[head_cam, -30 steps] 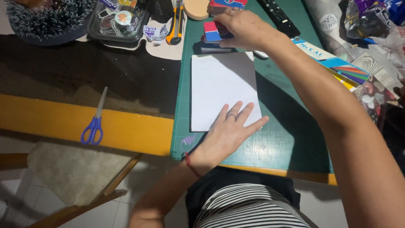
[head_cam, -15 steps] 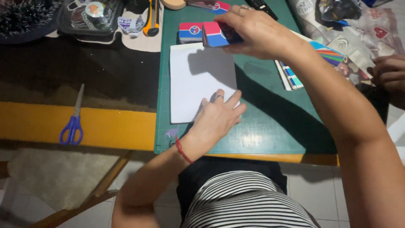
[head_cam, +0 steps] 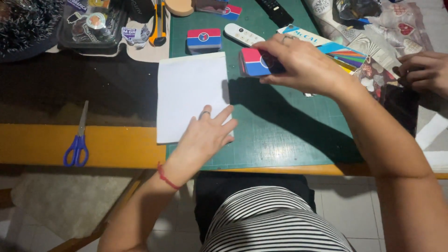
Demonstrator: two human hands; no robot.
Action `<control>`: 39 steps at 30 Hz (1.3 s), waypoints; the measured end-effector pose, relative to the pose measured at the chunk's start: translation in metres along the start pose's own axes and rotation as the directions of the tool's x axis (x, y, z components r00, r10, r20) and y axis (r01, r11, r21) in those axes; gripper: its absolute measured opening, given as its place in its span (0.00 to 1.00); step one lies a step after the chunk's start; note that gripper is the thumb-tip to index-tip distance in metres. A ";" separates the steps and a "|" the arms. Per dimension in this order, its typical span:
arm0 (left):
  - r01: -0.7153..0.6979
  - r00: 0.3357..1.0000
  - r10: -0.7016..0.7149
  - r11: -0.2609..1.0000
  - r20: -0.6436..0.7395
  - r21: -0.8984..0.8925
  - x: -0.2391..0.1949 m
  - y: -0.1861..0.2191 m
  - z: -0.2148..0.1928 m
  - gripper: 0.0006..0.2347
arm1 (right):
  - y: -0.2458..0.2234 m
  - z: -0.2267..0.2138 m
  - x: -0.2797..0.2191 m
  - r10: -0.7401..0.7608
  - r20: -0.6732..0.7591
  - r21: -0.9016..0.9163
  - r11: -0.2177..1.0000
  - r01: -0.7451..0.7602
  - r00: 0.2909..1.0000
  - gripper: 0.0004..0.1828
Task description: The person organizes a stack of small, rectangular cards with a red and blue design on a green cutting mat. They repeatedly pick up the cards, separate them into smaller piles, and then gather them back together into a single stack.
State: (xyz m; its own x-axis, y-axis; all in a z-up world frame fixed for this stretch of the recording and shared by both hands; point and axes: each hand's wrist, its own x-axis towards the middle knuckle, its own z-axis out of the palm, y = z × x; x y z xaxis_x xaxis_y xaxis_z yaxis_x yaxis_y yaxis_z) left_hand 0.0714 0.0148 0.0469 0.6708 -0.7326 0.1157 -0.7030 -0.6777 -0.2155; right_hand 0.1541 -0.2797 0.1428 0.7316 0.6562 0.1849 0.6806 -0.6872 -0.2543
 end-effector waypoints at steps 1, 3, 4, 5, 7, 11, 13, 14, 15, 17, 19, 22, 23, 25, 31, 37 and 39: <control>0.000 1.000 0.000 1.000 0.002 0.000 -0.006 -0.004 0.000 0.17 | 0.001 0.005 -0.001 0.000 0.000 0.002 1.000 0.000 1.000 0.40; 0.010 0.998 -0.004 0.996 -0.066 0.089 -0.019 -0.011 -0.001 0.17 | 0.003 0.014 -0.002 -0.027 0.001 0.021 0.999 0.027 1.000 0.39; 0.011 0.998 -0.005 0.996 -0.063 0.089 -0.023 -0.014 -0.003 0.17 | 0.001 0.018 -0.002 -0.028 0.002 0.024 0.999 0.028 1.000 0.39; 0.015 0.998 -0.008 0.993 -0.062 0.113 -0.027 -0.018 -0.006 0.16 | 0.000 0.023 -0.001 0.005 0.032 0.035 0.999 -0.006 0.999 0.40; 0.024 0.998 -0.016 0.990 -0.060 0.137 -0.034 -0.023 -0.008 0.15 | -0.003 0.031 0.000 0.032 0.065 0.046 0.998 -0.035 0.997 0.41; 0.120 0.987 -0.117 0.992 0.107 -0.029 -0.047 -0.034 -0.012 0.14 | -0.005 0.052 -0.001 0.017 0.040 0.083 0.996 -0.020 0.999 0.39; 0.149 0.975 -0.137 0.987 0.175 -0.053 -0.052 -0.038 -0.022 0.15 | -0.004 0.064 -0.003 0.000 0.041 0.083 0.997 -0.003 0.999 0.39; 0.188 0.963 -0.160 0.975 0.215 -0.117 -0.053 -0.041 -0.030 0.16 | -0.003 0.070 -0.002 -0.001 0.046 0.096 0.995 -0.004 0.999 0.39; 0.230 0.950 -0.180 0.957 0.256 -0.178 -0.055 -0.043 -0.038 0.17 | -0.003 0.075 -0.002 -0.001 0.051 0.108 0.994 -0.004 0.999 0.40; 0.274 0.951 -0.226 0.932 0.210 -0.237 -0.050 -0.044 -0.029 0.18 | -0.005 0.077 -0.004 0.014 0.052 0.123 0.992 -0.020 0.999 0.41; 0.319 0.946 -0.281 0.901 0.164 -0.295 -0.041 -0.039 -0.025 0.20 | -0.009 0.078 -0.002 0.020 0.054 0.138 0.990 -0.027 0.998 0.42; 0.252 0.905 -0.369 0.866 -0.211 -0.431 -0.014 -0.016 -0.022 0.28 | -0.011 0.076 -0.006 0.086 0.089 0.197 0.975 -0.102 0.992 0.42; 0.185 0.871 -0.447 0.683 -0.204 -0.706 -0.005 -0.007 -0.020 0.36 | -0.011 0.077 -0.008 0.152 0.076 0.238 0.957 -0.165 0.986 0.42; 0.072 0.838 -0.516 0.427 -0.177 -0.901 0.016 0.014 -0.014 0.44 | -0.009 0.079 -0.015 0.219 0.064 0.271 0.935 -0.228 0.974 0.43; -0.163 0.783 -0.603 -0.435 0.152 -0.886 0.075 0.054 -0.003 0.52 | 0.001 0.089 -0.022 0.312 0.005 0.288 0.909 -0.300 0.950 0.43; -0.128 0.815 -0.476 -0.703 0.330 -0.700 0.107 0.054 0.031 0.27 | -0.003 0.112 -0.018 0.314 -0.090 0.203 0.935 -0.291 0.945 0.43; -0.217 0.777 -0.556 -0.678 0.297 -0.702 0.113 0.050 0.052 0.28 | -0.012 0.112 -0.013 0.329 -0.154 0.153 0.940 -0.306 0.932 0.43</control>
State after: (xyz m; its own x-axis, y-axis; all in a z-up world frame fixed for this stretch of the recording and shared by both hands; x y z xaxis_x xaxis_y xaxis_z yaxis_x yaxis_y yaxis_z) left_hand 0.1248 -0.0985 -0.0013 0.9817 -0.1735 -0.0783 0.1654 0.5745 0.8016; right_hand 0.1325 -0.2451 0.0372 0.9115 0.3373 0.2353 0.4094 -0.7988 -0.4409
